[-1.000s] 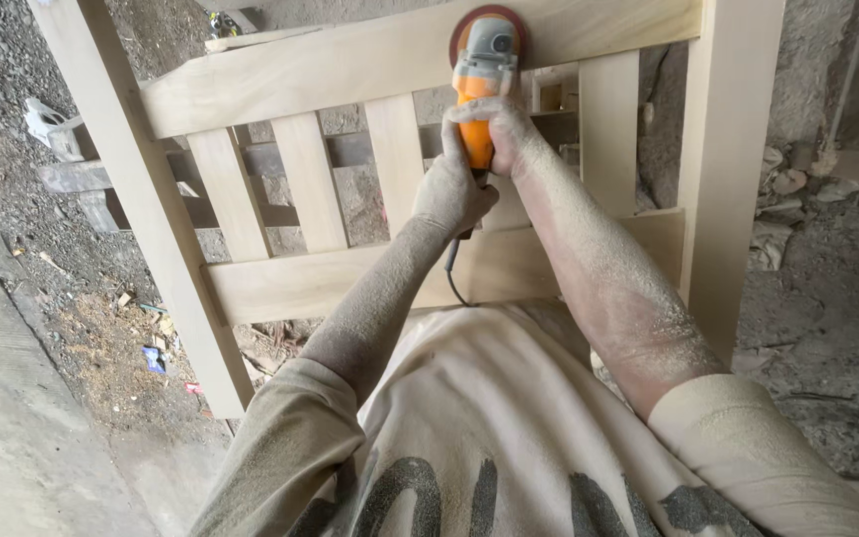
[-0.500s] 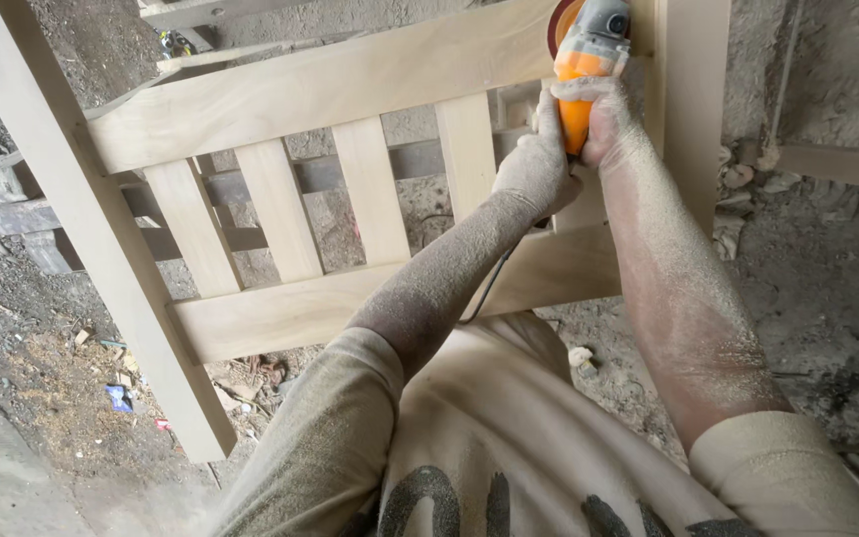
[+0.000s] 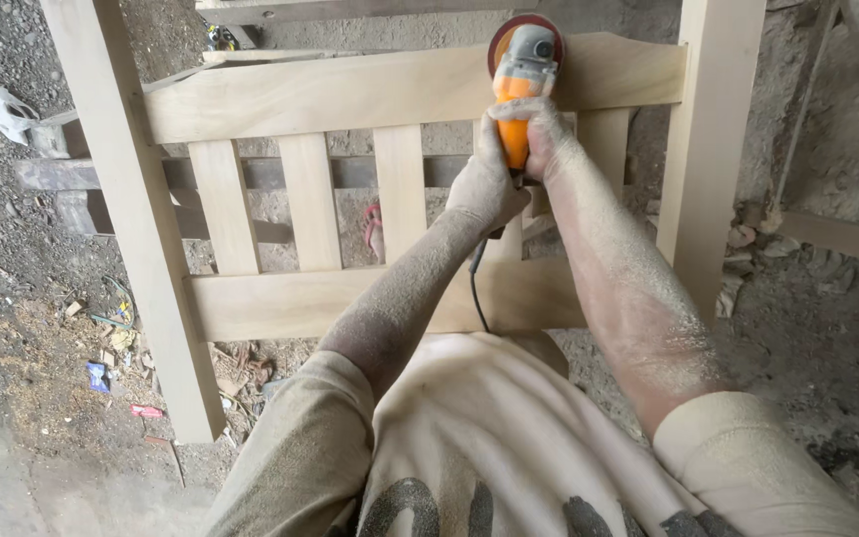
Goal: The person uses an electric orbital sander to smooth the surfaces of a wooden chair frame. They systematically sand the horizontal slats and vertical supports, moving the tool back and forth to remove rough edges and create a uniform finish.
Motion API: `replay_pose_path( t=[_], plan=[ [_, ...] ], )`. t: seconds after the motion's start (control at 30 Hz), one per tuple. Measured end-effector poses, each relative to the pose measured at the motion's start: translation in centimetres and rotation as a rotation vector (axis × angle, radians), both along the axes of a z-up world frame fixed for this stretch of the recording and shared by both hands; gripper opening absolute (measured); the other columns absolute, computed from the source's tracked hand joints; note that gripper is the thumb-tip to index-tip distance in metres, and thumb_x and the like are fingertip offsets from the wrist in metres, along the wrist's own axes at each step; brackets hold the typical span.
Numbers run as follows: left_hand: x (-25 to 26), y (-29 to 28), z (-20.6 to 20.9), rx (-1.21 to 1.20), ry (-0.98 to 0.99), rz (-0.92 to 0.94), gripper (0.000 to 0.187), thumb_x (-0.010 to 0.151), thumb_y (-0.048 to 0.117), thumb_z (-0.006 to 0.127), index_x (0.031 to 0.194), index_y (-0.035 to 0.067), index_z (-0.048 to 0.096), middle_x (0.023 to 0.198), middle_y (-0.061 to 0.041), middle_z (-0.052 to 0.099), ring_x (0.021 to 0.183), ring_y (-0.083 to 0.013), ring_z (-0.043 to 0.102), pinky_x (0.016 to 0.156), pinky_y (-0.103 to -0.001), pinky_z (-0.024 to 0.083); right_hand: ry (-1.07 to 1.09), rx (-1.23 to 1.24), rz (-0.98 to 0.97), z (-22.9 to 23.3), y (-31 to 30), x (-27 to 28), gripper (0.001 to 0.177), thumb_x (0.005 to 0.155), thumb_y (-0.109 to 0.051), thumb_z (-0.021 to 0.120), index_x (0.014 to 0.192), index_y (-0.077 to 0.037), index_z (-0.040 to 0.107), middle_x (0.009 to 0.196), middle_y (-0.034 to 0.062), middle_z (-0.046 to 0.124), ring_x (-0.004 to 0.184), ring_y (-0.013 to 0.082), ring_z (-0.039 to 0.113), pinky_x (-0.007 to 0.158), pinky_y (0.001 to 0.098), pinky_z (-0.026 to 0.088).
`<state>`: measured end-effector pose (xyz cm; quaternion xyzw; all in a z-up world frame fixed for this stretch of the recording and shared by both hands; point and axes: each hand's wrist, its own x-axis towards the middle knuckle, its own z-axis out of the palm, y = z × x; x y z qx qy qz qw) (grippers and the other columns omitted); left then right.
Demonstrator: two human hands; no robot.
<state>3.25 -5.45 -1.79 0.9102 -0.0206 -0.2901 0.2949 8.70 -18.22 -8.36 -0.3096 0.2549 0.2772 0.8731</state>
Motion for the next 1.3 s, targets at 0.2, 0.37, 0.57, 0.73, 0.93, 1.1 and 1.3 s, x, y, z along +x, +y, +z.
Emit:
replay_pose_path(
  t=[0.2,0.37,0.57,0.73,0.93,1.1,1.3],
  plan=[
    [-4.3,5.5,3.9,0.096,-0.090,0.172,0.112,0.082,0.020,0.071,0.161,0.001,-0.006,0.107,-0.027,0.067,0.091,-0.0439,0.070,0.080,-0.052,0.059,-0.136,-0.621,0.060,3.8,9.2,-3.3,0.038,0.074,-0.024,0.086,0.102,-0.002,0.073,0.092,0.0083,0.074,0.079,0.0172,0.072,0.071,0.0330,0.059],
    [-8.8,4.9,4.6,-0.174,-0.386,-0.019,0.115,0.085,0.035,0.079,0.158,-0.008,0.002,0.130,-0.036,0.046,0.108,-0.0480,0.061,0.089,-0.050,0.057,-0.202,-0.748,-0.055,6.7,6.8,-5.6,0.034,0.071,-0.015,0.085,0.099,0.000,0.075,0.087,0.0067,0.075,0.076,0.0172,0.073,0.069,0.0324,0.061],
    [-1.4,13.2,2.3,-0.010,-0.559,-0.167,0.061,0.101,0.041,0.066,0.151,0.012,0.046,0.149,-0.025,0.043,0.138,-0.0426,0.046,0.120,-0.054,0.039,-0.114,-1.040,0.117,7.2,-3.6,-4.1,0.036,0.067,-0.004,0.080,0.102,0.001,0.071,0.081,0.0116,0.070,0.061,0.0216,0.067,0.051,0.0372,0.056],
    [5.4,24.0,-0.8,0.416,-0.334,0.091,0.091,0.100,0.060,0.052,0.166,0.007,0.018,0.167,-0.036,0.004,0.156,-0.0488,0.000,0.118,-0.075,-0.005,0.016,-0.936,-0.030,5.8,-8.0,-3.1,0.037,0.073,-0.009,0.089,0.104,-0.001,0.071,0.088,0.0078,0.074,0.068,0.0178,0.074,0.059,0.0352,0.064],
    [4.2,25.9,-2.7,0.427,-0.257,0.031,0.086,0.097,0.054,0.045,0.168,0.015,0.015,0.170,-0.030,0.000,0.159,-0.0452,-0.002,0.118,-0.076,-0.009,0.090,-1.052,-0.071,5.5,-9.6,0.2,0.036,0.075,-0.002,0.086,0.107,-0.002,0.069,0.086,0.0079,0.069,0.064,0.0209,0.068,0.055,0.0375,0.059],
    [5.1,25.9,-2.1,0.405,-0.276,0.040,0.089,0.094,0.046,0.050,0.169,0.015,0.016,0.171,-0.030,0.000,0.159,-0.0463,-0.002,0.118,-0.076,-0.009,0.055,-0.961,-0.077,5.4,-9.6,1.6,0.037,0.074,0.000,0.083,0.108,-0.005,0.070,0.086,0.0061,0.068,0.065,0.0199,0.069,0.056,0.0364,0.060],
    [4.7,26.0,-2.3,0.379,-0.225,0.053,0.090,0.093,0.048,0.051,0.169,0.017,0.014,0.171,-0.029,-0.001,0.159,-0.0468,-0.001,0.117,-0.076,-0.009,0.124,-0.971,-0.069,5.3,-9.8,1.1,0.037,0.078,0.000,0.082,0.112,-0.003,0.069,0.087,0.0082,0.069,0.069,0.0205,0.070,0.059,0.0369,0.062]
  ],
)
